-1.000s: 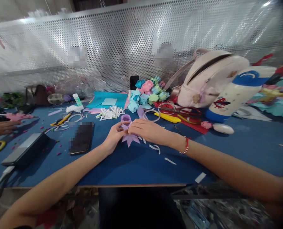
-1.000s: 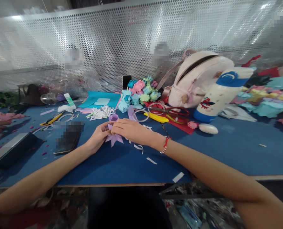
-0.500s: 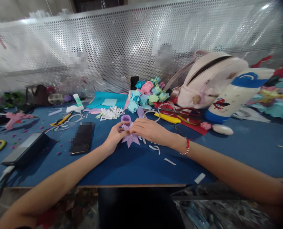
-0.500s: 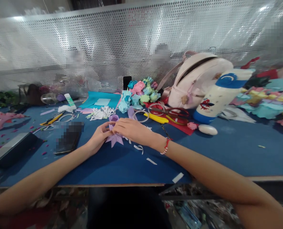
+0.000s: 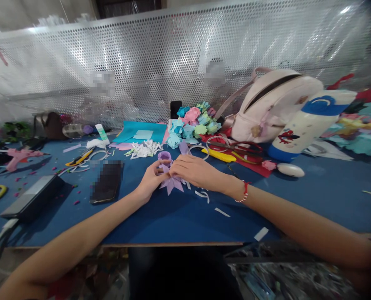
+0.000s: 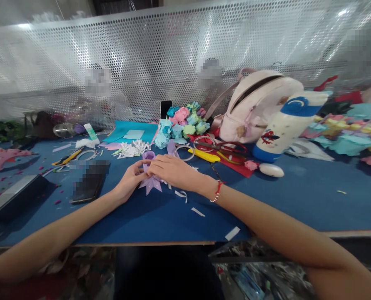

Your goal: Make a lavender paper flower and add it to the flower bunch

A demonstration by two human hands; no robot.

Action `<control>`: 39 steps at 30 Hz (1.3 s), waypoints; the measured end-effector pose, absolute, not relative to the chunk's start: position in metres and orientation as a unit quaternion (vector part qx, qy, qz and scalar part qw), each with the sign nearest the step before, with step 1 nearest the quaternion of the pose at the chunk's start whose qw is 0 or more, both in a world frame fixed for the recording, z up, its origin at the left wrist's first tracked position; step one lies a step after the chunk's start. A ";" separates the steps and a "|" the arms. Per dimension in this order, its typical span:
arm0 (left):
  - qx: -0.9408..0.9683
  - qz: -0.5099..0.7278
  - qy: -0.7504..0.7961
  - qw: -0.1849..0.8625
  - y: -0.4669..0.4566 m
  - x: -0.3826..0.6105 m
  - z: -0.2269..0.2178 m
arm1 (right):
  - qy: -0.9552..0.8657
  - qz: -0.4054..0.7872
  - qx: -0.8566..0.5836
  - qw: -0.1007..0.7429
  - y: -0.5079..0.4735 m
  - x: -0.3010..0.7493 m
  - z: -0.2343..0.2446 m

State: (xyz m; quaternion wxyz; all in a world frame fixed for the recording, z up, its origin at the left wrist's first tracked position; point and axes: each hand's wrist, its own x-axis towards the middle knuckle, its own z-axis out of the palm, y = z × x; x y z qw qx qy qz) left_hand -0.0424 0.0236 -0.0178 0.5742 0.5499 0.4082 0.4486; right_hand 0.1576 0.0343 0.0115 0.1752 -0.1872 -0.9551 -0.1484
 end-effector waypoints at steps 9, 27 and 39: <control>0.545 0.451 0.401 0.581 0.024 -0.041 -0.020 | -0.958 -0.125 -0.164 0.200 0.035 0.161 0.009; 0.522 0.490 0.420 0.558 0.025 -0.042 -0.023 | -0.797 -0.007 -0.290 0.530 0.049 0.179 0.013; 0.596 0.479 0.381 0.520 0.020 -0.040 -0.019 | -0.852 0.141 -0.311 0.397 0.032 0.159 -0.001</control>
